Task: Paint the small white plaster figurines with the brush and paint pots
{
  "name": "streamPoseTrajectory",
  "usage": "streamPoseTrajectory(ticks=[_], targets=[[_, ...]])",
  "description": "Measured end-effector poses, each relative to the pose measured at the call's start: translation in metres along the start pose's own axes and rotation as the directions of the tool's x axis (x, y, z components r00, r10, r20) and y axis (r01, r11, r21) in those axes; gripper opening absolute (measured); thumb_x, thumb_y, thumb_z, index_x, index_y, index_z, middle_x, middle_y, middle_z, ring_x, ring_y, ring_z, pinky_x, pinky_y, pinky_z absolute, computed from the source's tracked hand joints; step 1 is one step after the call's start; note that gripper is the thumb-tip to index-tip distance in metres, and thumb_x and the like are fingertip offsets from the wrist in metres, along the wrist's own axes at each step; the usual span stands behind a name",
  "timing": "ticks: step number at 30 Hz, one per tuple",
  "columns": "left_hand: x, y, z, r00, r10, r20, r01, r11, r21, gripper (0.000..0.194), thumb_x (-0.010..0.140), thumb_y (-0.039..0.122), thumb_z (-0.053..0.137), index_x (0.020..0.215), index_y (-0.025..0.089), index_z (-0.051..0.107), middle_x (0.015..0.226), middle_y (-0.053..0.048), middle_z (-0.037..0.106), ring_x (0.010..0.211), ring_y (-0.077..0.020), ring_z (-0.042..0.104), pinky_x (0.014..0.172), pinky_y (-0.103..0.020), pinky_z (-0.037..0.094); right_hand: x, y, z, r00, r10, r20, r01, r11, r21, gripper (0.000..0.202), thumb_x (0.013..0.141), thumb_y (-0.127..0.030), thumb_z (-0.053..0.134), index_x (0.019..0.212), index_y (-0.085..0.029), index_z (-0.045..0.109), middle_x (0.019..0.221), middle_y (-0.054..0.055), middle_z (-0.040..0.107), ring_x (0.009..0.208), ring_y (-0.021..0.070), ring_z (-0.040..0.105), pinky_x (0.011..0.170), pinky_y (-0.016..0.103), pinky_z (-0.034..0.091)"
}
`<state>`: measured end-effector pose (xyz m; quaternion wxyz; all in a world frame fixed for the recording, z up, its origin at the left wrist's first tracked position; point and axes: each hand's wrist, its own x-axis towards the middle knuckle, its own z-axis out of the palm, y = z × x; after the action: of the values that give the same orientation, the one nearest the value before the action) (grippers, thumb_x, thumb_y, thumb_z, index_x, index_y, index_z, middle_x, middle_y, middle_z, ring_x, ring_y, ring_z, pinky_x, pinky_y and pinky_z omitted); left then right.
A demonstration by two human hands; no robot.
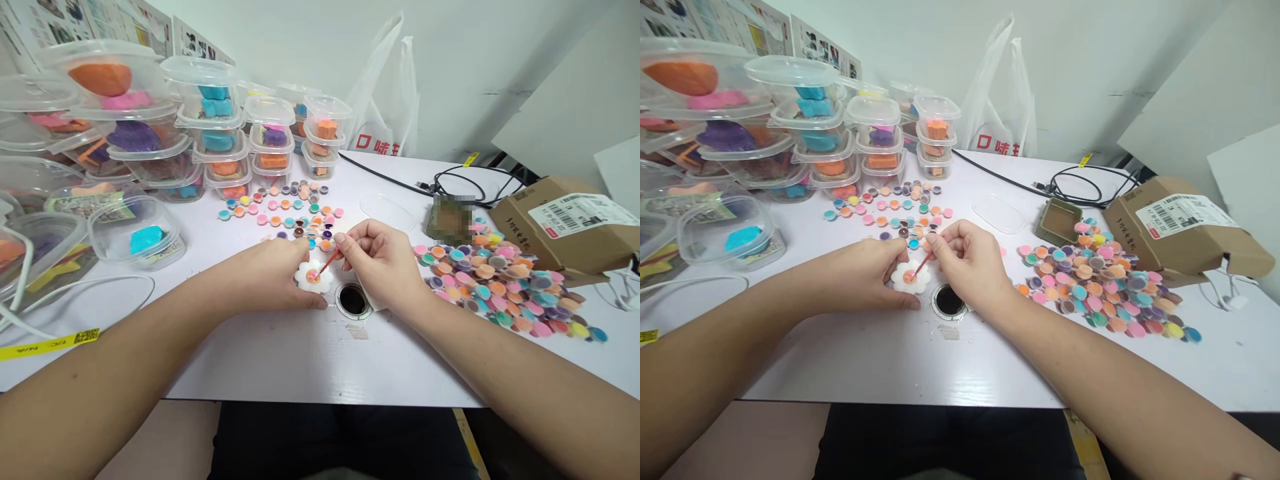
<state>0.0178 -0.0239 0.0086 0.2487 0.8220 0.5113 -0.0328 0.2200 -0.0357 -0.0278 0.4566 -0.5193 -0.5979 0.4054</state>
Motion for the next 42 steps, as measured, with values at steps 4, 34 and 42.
streamPoseTrajectory(ticks=[4,34,42], targets=[[-0.0002,0.0002,0.0001,1.000,-0.006,-0.003,0.007,1.000,0.014,0.068,0.067,0.078,0.067,0.111,0.027,0.060,0.114,-0.009,0.073,0.107,-0.0346,0.070,0.079,-0.039,0.054,0.0014,0.0028,-0.0018,1.000,-0.005,-0.016,0.005,1.000,-0.010,0.038,0.086,-0.056,0.074,0.082,-0.019,0.063,0.069,0.003,0.074,0.057,0.0133,0.066,0.051,0.024,0.047],[-0.0006,0.0011,-0.0002,1.000,-0.007,0.009,0.007,1.000,0.012,0.070,0.067,0.078,0.067,0.114,0.027,0.059,0.105,-0.009,0.073,0.100,-0.0337,0.070,0.075,-0.038,0.051,0.0043,0.0052,-0.0058,0.999,0.007,-0.054,-0.008,0.999,-0.031,0.040,0.086,-0.058,0.073,0.081,-0.020,0.062,0.064,0.001,0.071,0.055,0.0143,0.067,0.050,0.024,0.045],[-0.0011,0.0050,0.0011,0.999,-0.041,-0.025,0.045,0.985,0.165,0.082,0.061,0.092,0.056,0.106,0.024,0.063,0.091,-0.012,0.072,0.085,-0.0346,0.069,0.065,-0.038,0.045,0.0055,0.0030,-0.0050,0.998,0.011,-0.065,-0.009,1.000,0.029,0.040,0.084,-0.057,0.075,0.080,-0.019,0.063,0.065,0.002,0.072,0.054,0.0128,0.065,0.051,0.023,0.047]])
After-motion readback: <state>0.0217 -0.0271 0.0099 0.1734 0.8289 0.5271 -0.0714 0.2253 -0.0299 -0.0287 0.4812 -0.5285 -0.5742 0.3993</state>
